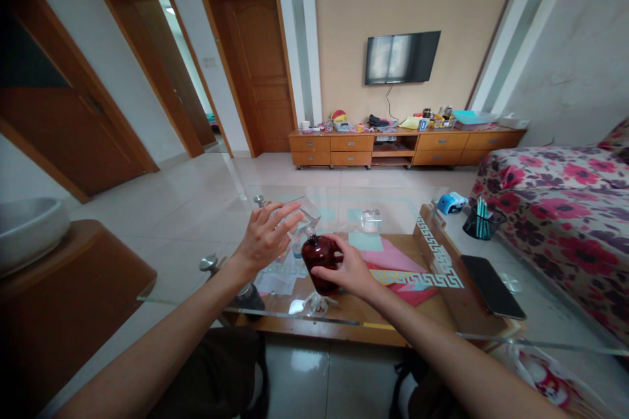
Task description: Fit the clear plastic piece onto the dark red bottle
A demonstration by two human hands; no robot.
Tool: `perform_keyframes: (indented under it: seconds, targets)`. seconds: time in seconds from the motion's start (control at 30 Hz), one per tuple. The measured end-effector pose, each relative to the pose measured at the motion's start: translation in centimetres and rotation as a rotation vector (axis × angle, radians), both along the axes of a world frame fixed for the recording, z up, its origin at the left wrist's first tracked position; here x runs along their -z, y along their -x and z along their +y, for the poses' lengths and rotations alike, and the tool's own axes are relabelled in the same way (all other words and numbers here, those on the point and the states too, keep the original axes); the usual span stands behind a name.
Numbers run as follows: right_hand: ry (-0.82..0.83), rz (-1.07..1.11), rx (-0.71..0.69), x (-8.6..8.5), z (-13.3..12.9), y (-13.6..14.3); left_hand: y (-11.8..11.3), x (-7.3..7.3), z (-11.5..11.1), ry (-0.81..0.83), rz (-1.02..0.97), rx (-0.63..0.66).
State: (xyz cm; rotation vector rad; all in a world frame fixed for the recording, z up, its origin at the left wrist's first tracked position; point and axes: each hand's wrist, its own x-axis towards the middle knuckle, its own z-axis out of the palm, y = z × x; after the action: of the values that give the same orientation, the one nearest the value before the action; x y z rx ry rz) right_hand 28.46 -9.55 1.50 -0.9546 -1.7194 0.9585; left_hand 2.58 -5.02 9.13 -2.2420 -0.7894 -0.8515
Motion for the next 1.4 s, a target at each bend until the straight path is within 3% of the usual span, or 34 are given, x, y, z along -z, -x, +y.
perform_keyframes:
  seconds: [1.4]
  targets:
    - [0.02, 0.002, 0.007, -0.17, -0.49, -0.36, -0.34, -0.09, -0.11, -0.017, 0.017, 0.008]
